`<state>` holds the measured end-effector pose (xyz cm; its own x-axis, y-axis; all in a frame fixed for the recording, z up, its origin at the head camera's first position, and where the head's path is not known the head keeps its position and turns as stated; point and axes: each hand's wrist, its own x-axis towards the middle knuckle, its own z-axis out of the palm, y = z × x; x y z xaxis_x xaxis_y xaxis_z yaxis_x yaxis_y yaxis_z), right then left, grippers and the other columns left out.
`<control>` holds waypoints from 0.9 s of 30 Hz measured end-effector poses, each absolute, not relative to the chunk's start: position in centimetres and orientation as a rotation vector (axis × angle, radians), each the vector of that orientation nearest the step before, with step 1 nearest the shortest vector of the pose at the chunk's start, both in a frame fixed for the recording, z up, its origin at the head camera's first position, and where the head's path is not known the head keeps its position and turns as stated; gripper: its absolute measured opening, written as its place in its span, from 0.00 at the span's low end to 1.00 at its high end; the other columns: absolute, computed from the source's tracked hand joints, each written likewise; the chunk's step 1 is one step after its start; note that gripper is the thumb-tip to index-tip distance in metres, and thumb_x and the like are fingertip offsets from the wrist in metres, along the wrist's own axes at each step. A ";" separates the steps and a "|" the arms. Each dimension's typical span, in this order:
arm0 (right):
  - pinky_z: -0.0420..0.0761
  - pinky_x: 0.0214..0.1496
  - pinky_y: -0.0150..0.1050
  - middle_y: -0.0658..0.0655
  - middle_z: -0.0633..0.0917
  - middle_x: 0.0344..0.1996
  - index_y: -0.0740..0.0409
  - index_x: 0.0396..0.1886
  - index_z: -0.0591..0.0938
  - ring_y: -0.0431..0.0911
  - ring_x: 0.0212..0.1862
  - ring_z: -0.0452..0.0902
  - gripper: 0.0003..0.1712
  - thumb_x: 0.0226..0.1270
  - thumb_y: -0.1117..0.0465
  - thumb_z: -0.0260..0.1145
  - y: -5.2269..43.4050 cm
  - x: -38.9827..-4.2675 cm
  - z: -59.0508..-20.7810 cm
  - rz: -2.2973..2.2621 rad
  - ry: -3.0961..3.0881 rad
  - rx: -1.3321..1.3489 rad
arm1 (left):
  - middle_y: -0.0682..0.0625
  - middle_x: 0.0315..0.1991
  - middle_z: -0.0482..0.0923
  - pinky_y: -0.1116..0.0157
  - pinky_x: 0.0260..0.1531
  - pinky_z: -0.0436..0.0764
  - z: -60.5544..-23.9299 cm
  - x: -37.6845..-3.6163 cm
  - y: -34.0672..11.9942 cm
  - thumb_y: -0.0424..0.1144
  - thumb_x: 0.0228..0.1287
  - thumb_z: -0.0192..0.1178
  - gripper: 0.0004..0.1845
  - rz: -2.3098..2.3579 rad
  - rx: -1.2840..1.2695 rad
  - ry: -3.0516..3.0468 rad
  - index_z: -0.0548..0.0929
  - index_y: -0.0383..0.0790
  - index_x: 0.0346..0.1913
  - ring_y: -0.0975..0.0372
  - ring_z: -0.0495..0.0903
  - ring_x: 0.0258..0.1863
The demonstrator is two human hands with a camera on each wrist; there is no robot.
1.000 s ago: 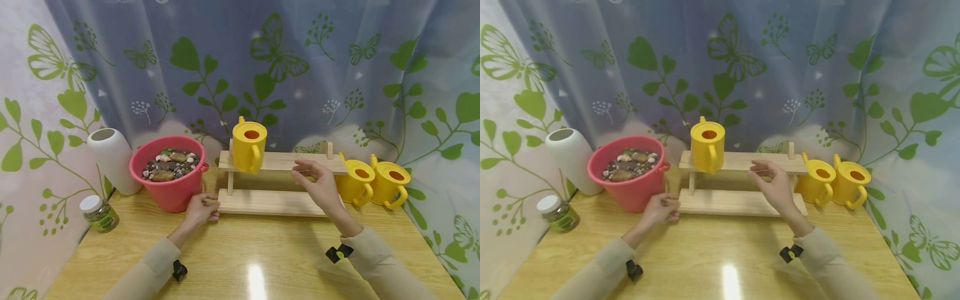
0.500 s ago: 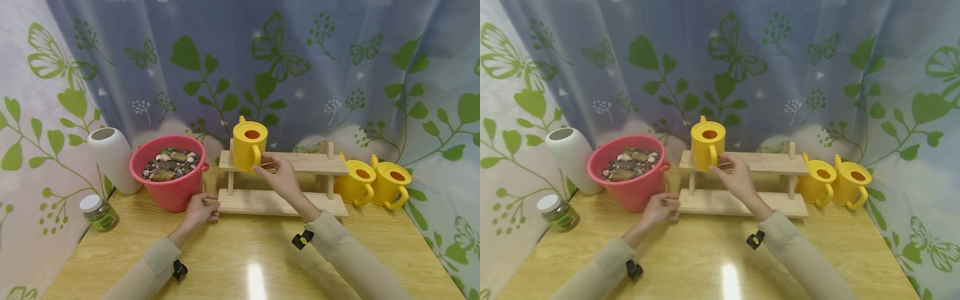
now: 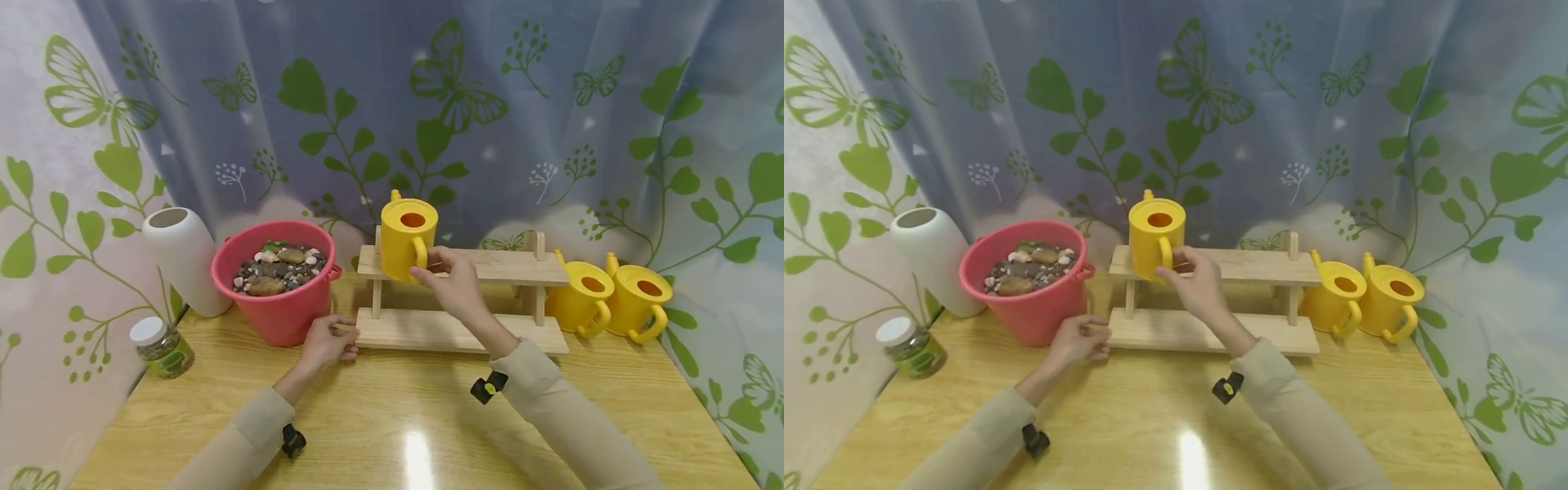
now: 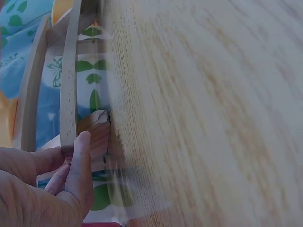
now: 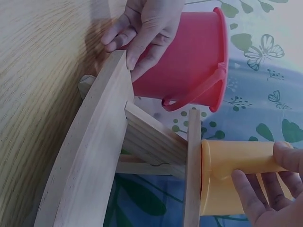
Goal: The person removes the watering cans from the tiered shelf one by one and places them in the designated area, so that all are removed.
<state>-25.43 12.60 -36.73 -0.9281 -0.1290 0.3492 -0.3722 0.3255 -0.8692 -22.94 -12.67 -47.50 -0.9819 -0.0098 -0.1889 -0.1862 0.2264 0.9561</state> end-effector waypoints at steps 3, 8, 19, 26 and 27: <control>0.90 0.41 0.28 0.68 0.87 0.50 0.65 0.56 0.86 0.57 0.50 0.86 0.17 0.71 0.64 0.74 13.4 -24.9 -36.4 1.688 -2.385 0.418 | 0.35 0.41 0.87 0.59 0.34 0.95 -47.4 -23.0 -12.7 0.29 0.72 0.66 0.15 1.850 -0.185 2.350 0.85 0.28 0.58 0.60 0.88 0.26; 0.94 0.47 0.37 0.68 0.85 0.52 0.64 0.60 0.85 0.46 0.47 0.86 0.20 0.71 0.65 0.73 15.5 -23.9 -36.0 1.727 -2.399 0.396 | 0.34 0.42 0.88 0.59 0.33 0.95 -47.0 -23.0 -12.7 0.29 0.73 0.65 0.15 1.832 -0.176 2.363 0.85 0.28 0.58 0.59 0.89 0.27; 0.90 0.44 0.26 0.45 0.90 0.43 0.67 0.56 0.86 0.30 0.43 0.85 0.16 0.73 0.65 0.72 22.6 -19.6 -36.4 1.548 -2.336 0.373 | 0.35 0.40 0.88 0.57 0.35 0.95 -47.2 -22.8 -12.9 0.28 0.72 0.66 0.14 1.843 -0.189 2.369 0.85 0.28 0.58 0.59 0.89 0.26; 0.86 0.43 0.19 0.29 0.88 0.38 0.71 0.55 0.86 0.26 0.43 0.85 0.15 0.70 0.72 0.71 28.2 -16.7 -36.9 1.428 -2.284 0.300 | 0.34 0.40 0.87 0.57 0.34 0.95 -47.3 -22.7 -12.7 0.29 0.73 0.66 0.14 1.833 -0.181 2.380 0.85 0.28 0.57 0.59 0.89 0.27; 0.86 0.43 0.18 0.29 0.88 0.38 0.70 0.54 0.87 0.26 0.43 0.85 0.15 0.69 0.74 0.72 29.2 -16.2 -37.0 1.434 -2.271 0.281 | 0.34 0.40 0.87 0.57 0.34 0.95 -47.3 -22.7 -12.6 0.29 0.73 0.66 0.14 1.834 -0.175 2.381 0.85 0.28 0.57 0.58 0.89 0.27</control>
